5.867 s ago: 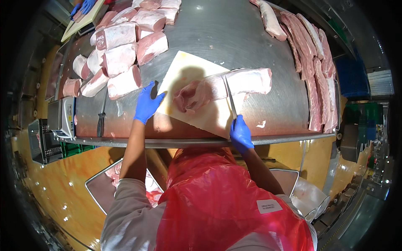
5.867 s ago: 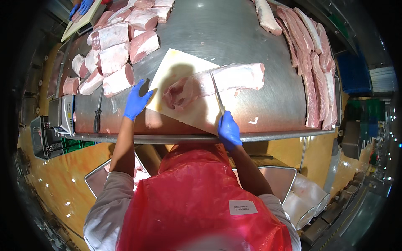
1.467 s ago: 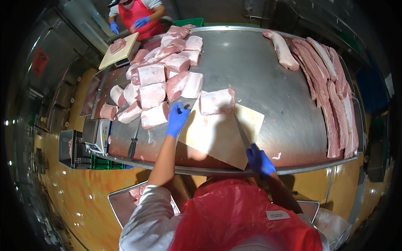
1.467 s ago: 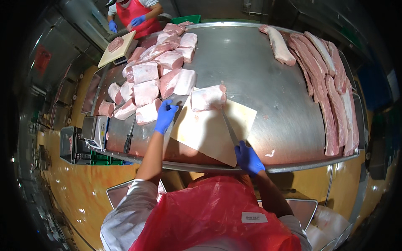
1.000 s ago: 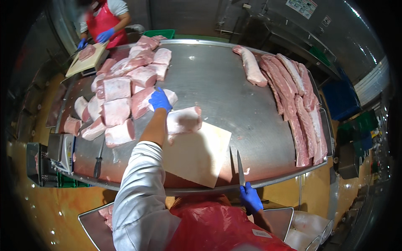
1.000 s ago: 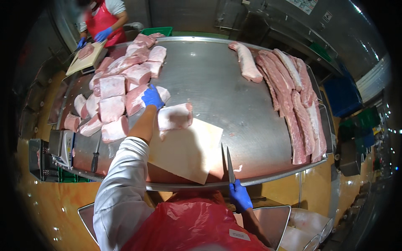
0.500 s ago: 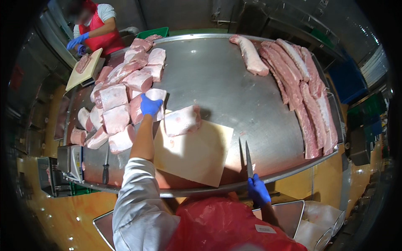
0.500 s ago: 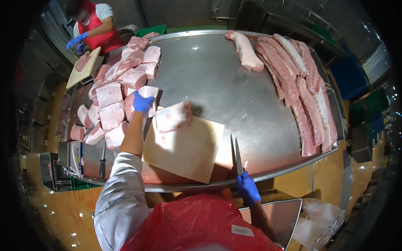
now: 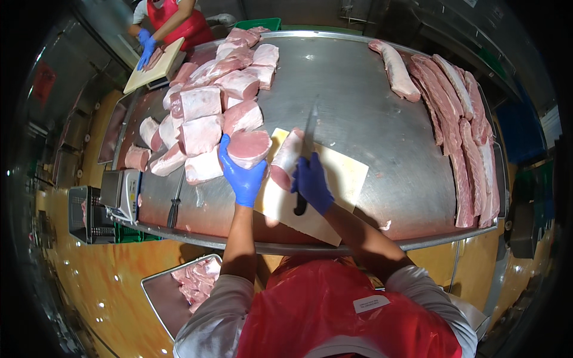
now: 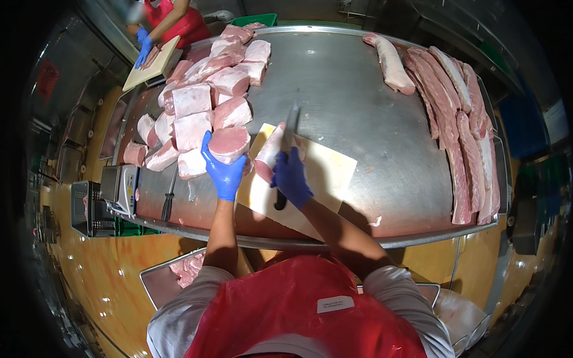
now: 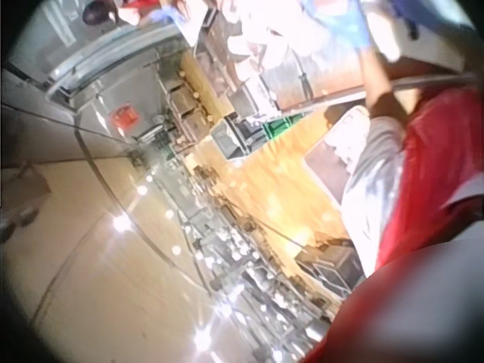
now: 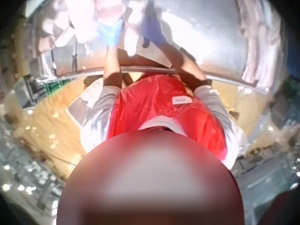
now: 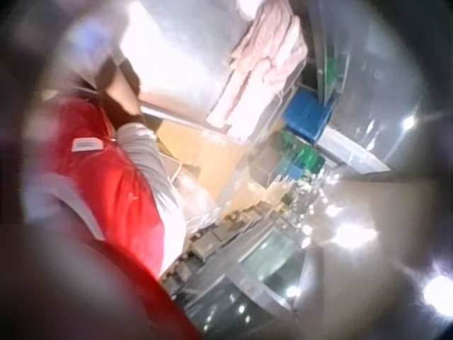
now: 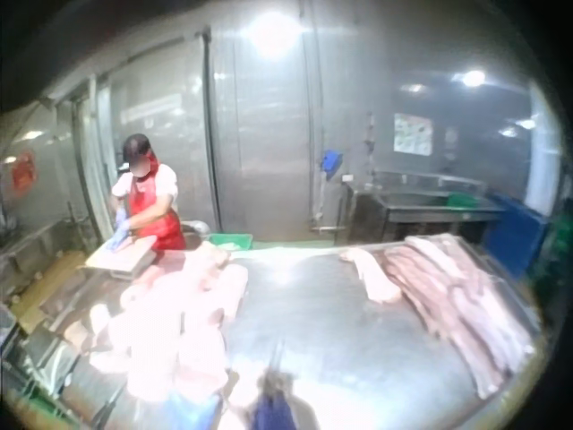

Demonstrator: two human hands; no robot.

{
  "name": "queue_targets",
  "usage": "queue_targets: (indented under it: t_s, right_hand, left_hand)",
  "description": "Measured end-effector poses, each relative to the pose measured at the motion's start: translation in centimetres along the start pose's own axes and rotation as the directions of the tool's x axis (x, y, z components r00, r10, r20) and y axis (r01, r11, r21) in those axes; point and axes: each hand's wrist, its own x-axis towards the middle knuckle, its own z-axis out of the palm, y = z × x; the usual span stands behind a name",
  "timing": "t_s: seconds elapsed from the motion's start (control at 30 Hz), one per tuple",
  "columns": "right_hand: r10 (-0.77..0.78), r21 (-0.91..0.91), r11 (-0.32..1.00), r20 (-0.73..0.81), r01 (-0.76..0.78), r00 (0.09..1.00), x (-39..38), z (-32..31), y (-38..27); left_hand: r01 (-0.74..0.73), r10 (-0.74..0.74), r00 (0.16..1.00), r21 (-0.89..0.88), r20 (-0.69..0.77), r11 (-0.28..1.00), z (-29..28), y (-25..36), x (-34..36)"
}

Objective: The person cuts large slabs of pork belly into smaller pieces using a knife on a cutting board. The cut pieces are placed into a metal tray. The person wears blue gloves and a red apron while working at a stainless steel table.

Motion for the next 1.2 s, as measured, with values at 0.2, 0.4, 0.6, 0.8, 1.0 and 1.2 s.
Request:
queue_targets:
  t_s: [0.2, 0.4, 0.6, 0.8, 1.0, 1.2]
  right_hand:
    - [0.094, -0.649, 0.571, 0.66, 0.503, 0.745, -4.3, -3.8, 10.0]
    - [0.425, -0.601, 0.78, 0.306, -0.173, 0.852, -9.7, -7.3, -3.1]
    - [0.318, -0.409, 0.877, 0.101, -0.252, 0.943, -10.1, -8.3, -0.9]
    - [0.399, -0.37, 0.85, -0.01, -0.375, 0.917, -11.7, -9.8, 0.4]
    - [0.339, -0.227, 0.914, -0.033, -0.338, 0.94, -13.2, -15.1, 8.1]
    - [0.342, -0.146, 0.919, -0.167, -0.366, 0.925, -15.2, -18.3, 7.2]
  left_hand:
    - [-0.139, 0.135, 0.989, 0.094, 0.053, 0.986, -1.8, 0.1, 0.6]
    - [-0.115, 0.085, 0.977, -0.145, -0.195, 0.983, -4.9, 4.6, 5.2]
    - [-0.545, 0.553, 0.742, 0.14, -0.378, 0.827, -3.9, 6.1, 20.3]
    - [-0.062, 0.118, 0.991, 0.593, -0.056, 0.803, 1.3, 1.4, 24.6]
    - [-0.404, -0.478, 0.58, 0.742, 0.66, 0.535, 9.1, -4.1, -5.5]
    - [-0.089, -0.531, 0.645, 0.744, 0.549, 0.662, 8.7, -6.4, -5.1]
